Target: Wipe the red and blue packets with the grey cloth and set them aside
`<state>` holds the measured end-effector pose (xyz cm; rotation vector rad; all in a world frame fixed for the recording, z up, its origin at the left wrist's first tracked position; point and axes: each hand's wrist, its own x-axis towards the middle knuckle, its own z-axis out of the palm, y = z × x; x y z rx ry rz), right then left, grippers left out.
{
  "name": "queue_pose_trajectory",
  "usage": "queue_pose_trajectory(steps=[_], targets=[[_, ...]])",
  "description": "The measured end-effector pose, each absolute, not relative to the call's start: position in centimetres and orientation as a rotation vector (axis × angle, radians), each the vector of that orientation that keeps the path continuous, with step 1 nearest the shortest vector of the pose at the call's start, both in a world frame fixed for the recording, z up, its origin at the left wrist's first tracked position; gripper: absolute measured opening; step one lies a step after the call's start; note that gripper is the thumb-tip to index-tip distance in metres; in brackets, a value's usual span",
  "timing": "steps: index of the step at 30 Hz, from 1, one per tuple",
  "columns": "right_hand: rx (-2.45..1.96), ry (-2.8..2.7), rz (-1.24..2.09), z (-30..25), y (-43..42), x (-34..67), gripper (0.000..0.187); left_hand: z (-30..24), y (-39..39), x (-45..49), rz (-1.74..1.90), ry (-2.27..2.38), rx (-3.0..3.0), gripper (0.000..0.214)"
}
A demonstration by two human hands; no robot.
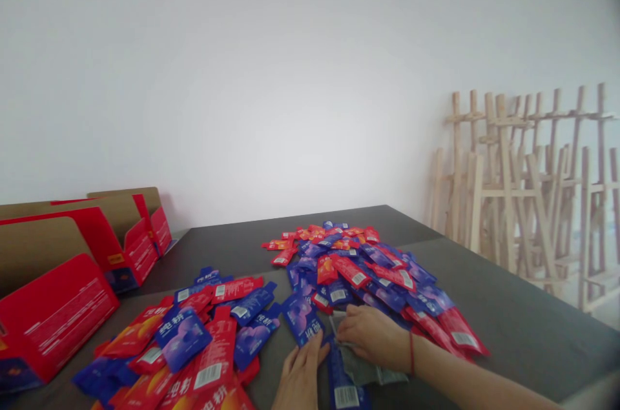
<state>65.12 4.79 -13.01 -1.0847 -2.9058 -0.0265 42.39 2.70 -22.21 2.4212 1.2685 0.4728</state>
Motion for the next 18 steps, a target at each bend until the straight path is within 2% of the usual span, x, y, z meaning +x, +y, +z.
queue_pose_trajectory(steps=[4,8,15,18], targets=[[-1.385,-2.830,-0.087,-12.4,4.6,65.2,0.016,-20.8,2.4,42.3,0.479,1.210,2.428,0.107],[-1.395,-2.814,-0.087,-12.4,5.2,64.1,0.016,-20.2,2.3,41.9,0.605,1.102,2.525,0.113],[-0.850,-3.001,-0.055,-12.6,3.3,64.2,0.009,-21.4,2.2,41.7,0.565,1.222,2.463,0.108],[-0.706,-3.025,-0.001,-12.5,1.3,64.8,0.012,-21.7,2.1,41.7,0.557,1.248,2.422,0.112]])
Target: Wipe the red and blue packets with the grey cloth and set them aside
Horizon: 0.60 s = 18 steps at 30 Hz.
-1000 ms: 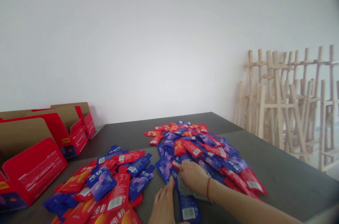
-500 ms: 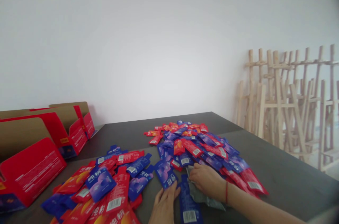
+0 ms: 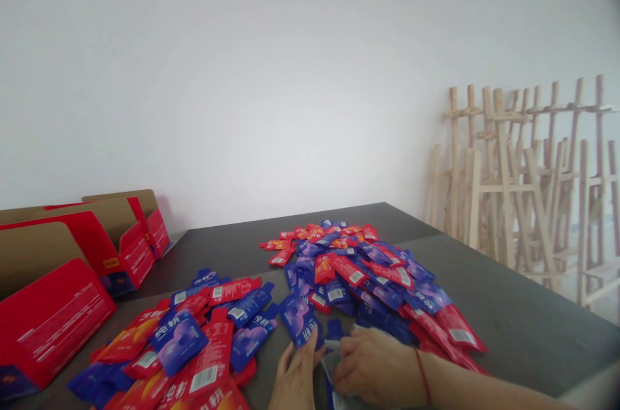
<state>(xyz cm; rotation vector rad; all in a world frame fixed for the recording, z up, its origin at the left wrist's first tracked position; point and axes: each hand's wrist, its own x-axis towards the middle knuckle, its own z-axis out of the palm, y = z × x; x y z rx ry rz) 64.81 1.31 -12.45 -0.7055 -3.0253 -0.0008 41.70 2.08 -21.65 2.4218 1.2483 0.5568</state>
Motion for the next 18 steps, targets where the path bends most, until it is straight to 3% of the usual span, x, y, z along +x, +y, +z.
queue_pose_trajectory(steps=[4,10,15,18], targets=[[-0.776,-2.976,-0.047,-12.5,1.4,65.1,0.016,-20.4,1.6,41.9,0.545,1.194,2.393,0.122],[-0.845,-2.958,-0.187,-13.0,3.0,63.5,0.005,-18.2,0.6,42.5,0.568,1.345,2.348,0.132],[-0.614,-3.006,0.026,-11.9,-0.4,63.5,0.019,-19.8,1.0,42.3,0.659,1.327,2.458,0.129],[-0.651,-2.998,0.157,-11.3,-1.6,65.1,0.018,-20.6,1.3,41.8,0.703,1.253,2.546,0.128]])
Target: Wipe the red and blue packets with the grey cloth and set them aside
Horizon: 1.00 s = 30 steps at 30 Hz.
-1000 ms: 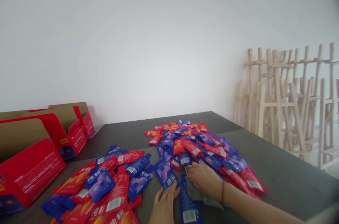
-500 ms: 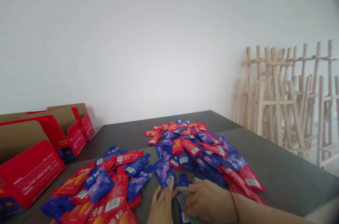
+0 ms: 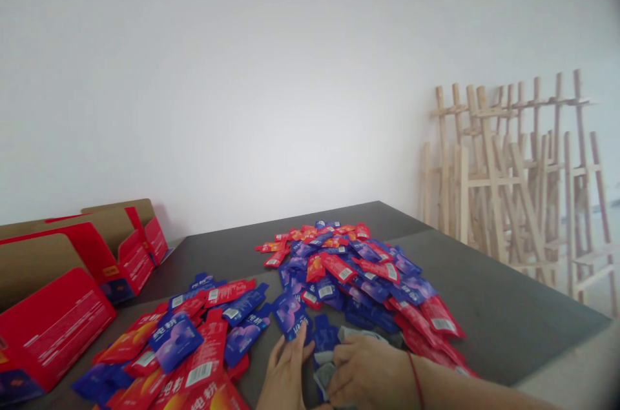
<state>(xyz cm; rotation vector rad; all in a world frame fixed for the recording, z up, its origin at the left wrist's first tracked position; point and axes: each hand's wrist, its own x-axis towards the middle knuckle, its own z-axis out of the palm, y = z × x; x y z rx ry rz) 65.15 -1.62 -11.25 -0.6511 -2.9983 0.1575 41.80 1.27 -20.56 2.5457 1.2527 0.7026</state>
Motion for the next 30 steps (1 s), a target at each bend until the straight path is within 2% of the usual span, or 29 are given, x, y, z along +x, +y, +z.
queue_pose_trajectory(steps=[2,7,9,10,14,20,24,27,30], targets=[[-0.723,-2.962,0.170,-11.4,-1.5,66.5,0.019,-19.9,1.3,41.3,0.647,1.236,2.618,0.116],[-1.324,-2.699,0.082,-13.1,0.6,67.8,0.021,-15.2,1.0,41.0,0.257,1.221,2.785,0.059],[-1.446,-2.641,0.075,-13.7,1.3,67.3,0.020,-13.8,0.7,41.9,0.234,1.267,2.749,0.045],[-1.469,-2.629,0.070,-13.9,1.4,66.9,0.020,-13.5,0.6,42.7,0.238,1.323,2.703,0.048],[-1.463,-2.572,0.101,-14.2,1.3,66.2,0.020,-14.2,0.2,47.0,0.139,1.548,2.516,0.085],[-1.418,-2.489,0.196,-14.7,0.6,66.8,0.027,-16.2,0.2,48.4,0.247,1.705,2.555,0.094],[-1.417,-2.450,0.214,-15.1,0.5,66.9,0.029,-13.7,0.3,43.6,0.176,1.773,2.537,0.087],[-1.407,-2.454,0.232,-15.1,0.5,66.8,0.028,-10.2,0.7,38.9,0.210,2.165,2.579,0.073],[-1.417,-2.472,0.223,-15.1,0.5,66.7,0.027,-7.6,1.4,35.0,-0.008,2.485,2.543,0.060]])
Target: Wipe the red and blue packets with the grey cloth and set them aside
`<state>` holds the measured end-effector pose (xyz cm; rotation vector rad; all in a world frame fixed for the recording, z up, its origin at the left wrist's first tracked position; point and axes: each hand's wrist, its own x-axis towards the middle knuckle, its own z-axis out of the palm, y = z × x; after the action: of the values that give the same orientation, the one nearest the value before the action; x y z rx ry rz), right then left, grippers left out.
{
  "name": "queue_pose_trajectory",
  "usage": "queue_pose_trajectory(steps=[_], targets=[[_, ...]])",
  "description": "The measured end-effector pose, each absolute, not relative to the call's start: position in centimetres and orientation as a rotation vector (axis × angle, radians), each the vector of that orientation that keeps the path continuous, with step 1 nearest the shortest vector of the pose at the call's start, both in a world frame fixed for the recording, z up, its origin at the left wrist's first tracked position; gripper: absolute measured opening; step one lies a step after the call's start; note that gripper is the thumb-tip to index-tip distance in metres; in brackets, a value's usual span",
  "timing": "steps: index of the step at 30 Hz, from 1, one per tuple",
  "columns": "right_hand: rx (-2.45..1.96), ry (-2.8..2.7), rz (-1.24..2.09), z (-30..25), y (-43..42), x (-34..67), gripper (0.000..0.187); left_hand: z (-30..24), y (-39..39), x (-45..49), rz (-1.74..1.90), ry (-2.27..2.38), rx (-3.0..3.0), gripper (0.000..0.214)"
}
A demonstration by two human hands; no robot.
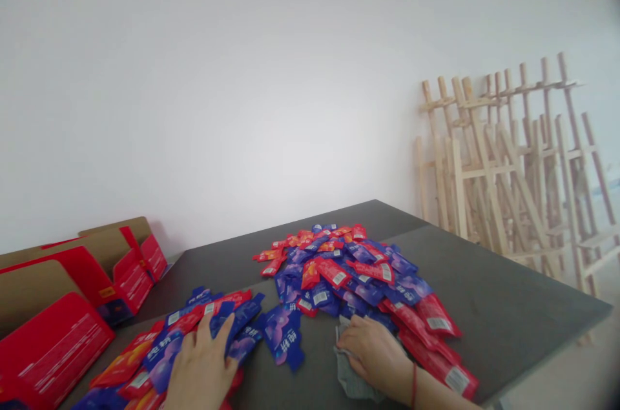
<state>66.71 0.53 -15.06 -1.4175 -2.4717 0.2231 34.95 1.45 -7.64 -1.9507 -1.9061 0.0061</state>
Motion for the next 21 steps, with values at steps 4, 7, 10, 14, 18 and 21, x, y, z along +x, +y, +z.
queue_pose_trajectory(steps=[4,7,10,14,18,21], targets=[[-1.423,-2.504,0.191,-15.0,0.6,66.6,0.024,-6.9,2.6,32.0,0.212,-1.986,-1.832,0.050],[-1.402,-2.516,0.177,-15.1,0.7,66.6,0.025,-6.9,3.7,32.4,0.205,-1.965,-1.881,0.045],[-1.374,-2.511,0.180,-15.2,0.8,66.8,0.026,-7.0,5.1,35.3,0.075,-1.847,-2.140,0.048],[-1.383,-2.492,0.195,-15.4,0.7,67.0,0.030,-7.8,7.3,39.3,0.096,-1.731,-2.629,0.083],[-1.391,-2.446,0.211,-15.9,0.6,67.2,0.031,-8.1,8.0,40.1,0.171,-1.720,-2.709,0.083],[-1.375,-2.408,0.212,-16.4,0.7,67.3,0.034,-8.1,6.1,40.0,0.167,-1.765,-2.648,0.072]])
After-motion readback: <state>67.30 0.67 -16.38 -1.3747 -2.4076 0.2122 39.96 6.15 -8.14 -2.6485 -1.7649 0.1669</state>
